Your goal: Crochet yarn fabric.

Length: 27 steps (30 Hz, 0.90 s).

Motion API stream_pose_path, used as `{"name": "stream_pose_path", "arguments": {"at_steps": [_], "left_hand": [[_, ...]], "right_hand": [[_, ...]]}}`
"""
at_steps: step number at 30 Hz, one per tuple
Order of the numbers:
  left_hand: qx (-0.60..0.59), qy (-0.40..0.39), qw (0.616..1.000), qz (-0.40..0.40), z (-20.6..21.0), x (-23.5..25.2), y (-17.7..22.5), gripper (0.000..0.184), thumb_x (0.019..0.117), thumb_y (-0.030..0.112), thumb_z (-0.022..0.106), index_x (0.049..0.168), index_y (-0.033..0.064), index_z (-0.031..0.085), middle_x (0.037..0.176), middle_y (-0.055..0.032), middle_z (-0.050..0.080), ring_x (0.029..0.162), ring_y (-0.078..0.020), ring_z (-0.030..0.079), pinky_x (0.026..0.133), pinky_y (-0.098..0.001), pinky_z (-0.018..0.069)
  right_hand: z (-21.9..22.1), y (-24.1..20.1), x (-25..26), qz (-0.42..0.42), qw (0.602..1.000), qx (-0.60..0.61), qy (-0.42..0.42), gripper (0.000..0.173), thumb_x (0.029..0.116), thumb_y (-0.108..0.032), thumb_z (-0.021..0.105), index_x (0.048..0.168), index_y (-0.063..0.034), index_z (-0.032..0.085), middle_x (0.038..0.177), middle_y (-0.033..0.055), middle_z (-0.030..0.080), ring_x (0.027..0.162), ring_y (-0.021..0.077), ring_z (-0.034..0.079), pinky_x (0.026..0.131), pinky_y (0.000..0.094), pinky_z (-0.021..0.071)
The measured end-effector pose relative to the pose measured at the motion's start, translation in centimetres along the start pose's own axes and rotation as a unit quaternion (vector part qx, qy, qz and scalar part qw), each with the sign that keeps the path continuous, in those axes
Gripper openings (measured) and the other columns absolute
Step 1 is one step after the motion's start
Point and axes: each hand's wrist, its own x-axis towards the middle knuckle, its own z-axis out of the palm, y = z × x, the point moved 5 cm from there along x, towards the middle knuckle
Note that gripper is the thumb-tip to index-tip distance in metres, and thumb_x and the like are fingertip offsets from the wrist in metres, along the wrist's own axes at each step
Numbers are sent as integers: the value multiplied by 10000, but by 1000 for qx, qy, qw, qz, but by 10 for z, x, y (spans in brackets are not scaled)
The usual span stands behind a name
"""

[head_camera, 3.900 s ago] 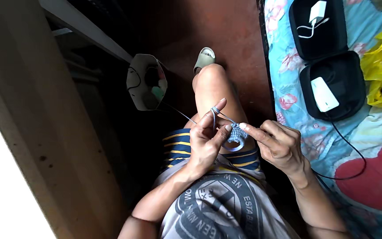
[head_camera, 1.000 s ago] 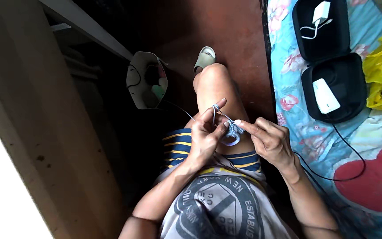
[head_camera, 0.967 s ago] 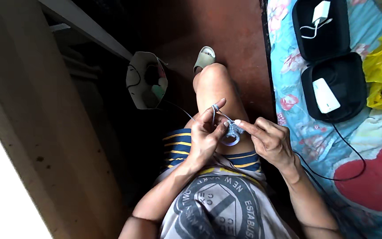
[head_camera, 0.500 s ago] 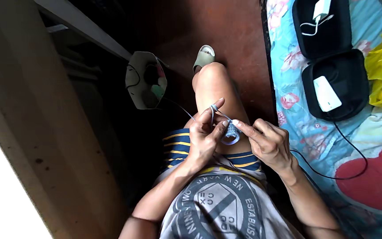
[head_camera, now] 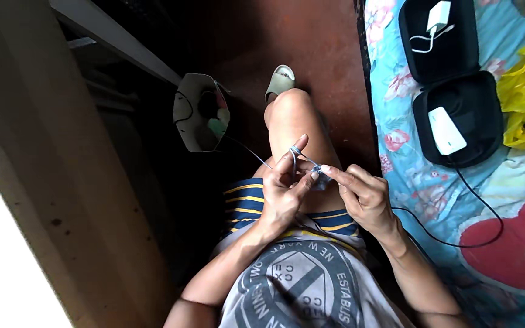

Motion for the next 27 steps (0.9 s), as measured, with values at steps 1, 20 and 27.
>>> {"name": "stream_pose_path", "arguments": {"at_steps": [1,20,27], "left_hand": [[0,2,1000,-4,0,-1,0,667,864,-136,642,1494,-27,451,956,-42,738,786,-99,701,733,-259,603],[-32,33,997,-66,-4,3,-9,537,886,-125,604,1405,-2,538,856,-27,695,711,-77,653,684,-239,572],[-14,33,998,-44,-1,1,-4,553,881,-135,622,1415,-22,530,873,-44,718,717,-83,669,691,-237,580]], "right_hand": [[-1,0,0,-3,1000,-7,5,363,959,-18,548,1217,-135,776,698,53,524,554,101,469,495,233,368],[-5,-5,-7,-43,985,-163,-32,407,954,-15,572,1248,-213,771,723,95,535,564,204,519,468,302,374],[-3,-6,-5,-49,987,-150,-17,386,959,-27,579,1250,-197,768,718,92,529,565,195,512,473,291,373]]}}
